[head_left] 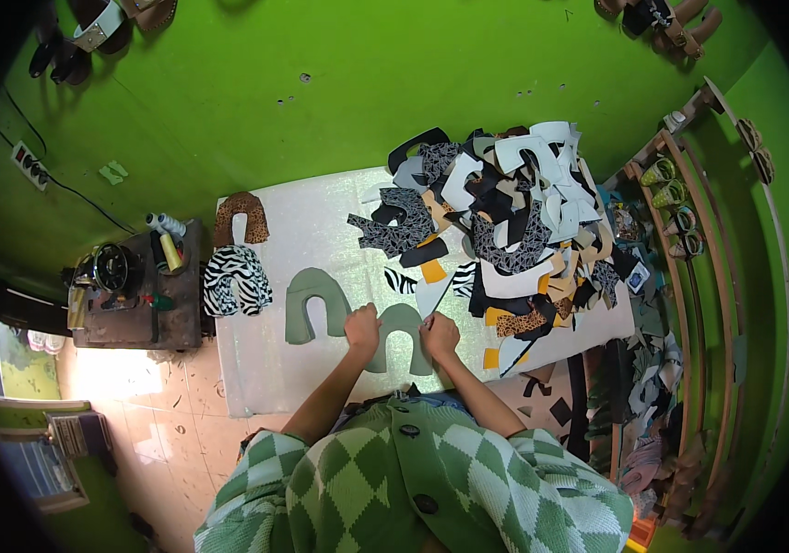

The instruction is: The person sorts various patterned shoe components on a table by hand, picking through a pile of scraps and organizing them into different groups.

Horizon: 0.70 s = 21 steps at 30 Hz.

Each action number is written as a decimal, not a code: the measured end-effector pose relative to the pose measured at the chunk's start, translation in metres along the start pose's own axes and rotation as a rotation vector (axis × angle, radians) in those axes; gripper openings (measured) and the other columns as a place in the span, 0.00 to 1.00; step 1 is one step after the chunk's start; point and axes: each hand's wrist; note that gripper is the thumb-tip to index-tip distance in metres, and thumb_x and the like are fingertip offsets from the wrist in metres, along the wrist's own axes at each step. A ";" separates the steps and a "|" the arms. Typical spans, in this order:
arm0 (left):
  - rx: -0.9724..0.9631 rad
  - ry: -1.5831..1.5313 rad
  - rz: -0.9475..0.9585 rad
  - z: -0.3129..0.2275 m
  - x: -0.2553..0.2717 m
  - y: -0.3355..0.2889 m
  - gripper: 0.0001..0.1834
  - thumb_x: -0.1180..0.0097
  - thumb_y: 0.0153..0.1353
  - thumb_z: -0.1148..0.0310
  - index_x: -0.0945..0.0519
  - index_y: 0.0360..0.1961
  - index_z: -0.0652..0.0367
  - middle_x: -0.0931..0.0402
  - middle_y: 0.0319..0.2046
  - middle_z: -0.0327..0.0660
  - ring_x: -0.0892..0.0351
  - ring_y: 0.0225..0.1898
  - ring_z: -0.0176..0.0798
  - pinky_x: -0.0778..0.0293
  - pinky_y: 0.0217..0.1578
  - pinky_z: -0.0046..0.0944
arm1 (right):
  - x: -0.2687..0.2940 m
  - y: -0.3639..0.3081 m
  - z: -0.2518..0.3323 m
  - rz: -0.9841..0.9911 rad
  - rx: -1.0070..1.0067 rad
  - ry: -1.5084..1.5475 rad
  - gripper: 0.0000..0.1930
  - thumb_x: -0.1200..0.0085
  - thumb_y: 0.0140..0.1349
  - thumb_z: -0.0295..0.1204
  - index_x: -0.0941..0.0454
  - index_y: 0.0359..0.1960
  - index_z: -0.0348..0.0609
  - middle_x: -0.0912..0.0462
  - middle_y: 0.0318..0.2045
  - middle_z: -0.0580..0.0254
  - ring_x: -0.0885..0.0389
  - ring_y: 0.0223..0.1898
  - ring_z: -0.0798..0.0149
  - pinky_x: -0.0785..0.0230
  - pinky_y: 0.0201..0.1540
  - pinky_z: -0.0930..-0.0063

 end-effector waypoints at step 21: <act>-0.060 -0.673 0.052 0.028 0.002 -0.003 0.04 0.40 0.53 0.76 0.19 0.32 0.62 0.19 0.28 0.47 0.18 0.30 0.42 0.23 0.33 0.39 | -0.002 0.015 -0.021 0.185 0.019 0.467 0.08 0.35 0.53 0.26 0.19 0.33 0.35 0.17 0.25 0.62 0.21 0.25 0.72 0.28 0.30 0.77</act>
Point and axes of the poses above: each hand's wrist, its own y-axis towards the middle knuckle, its own x-axis out of the back of the hand, z = x × y
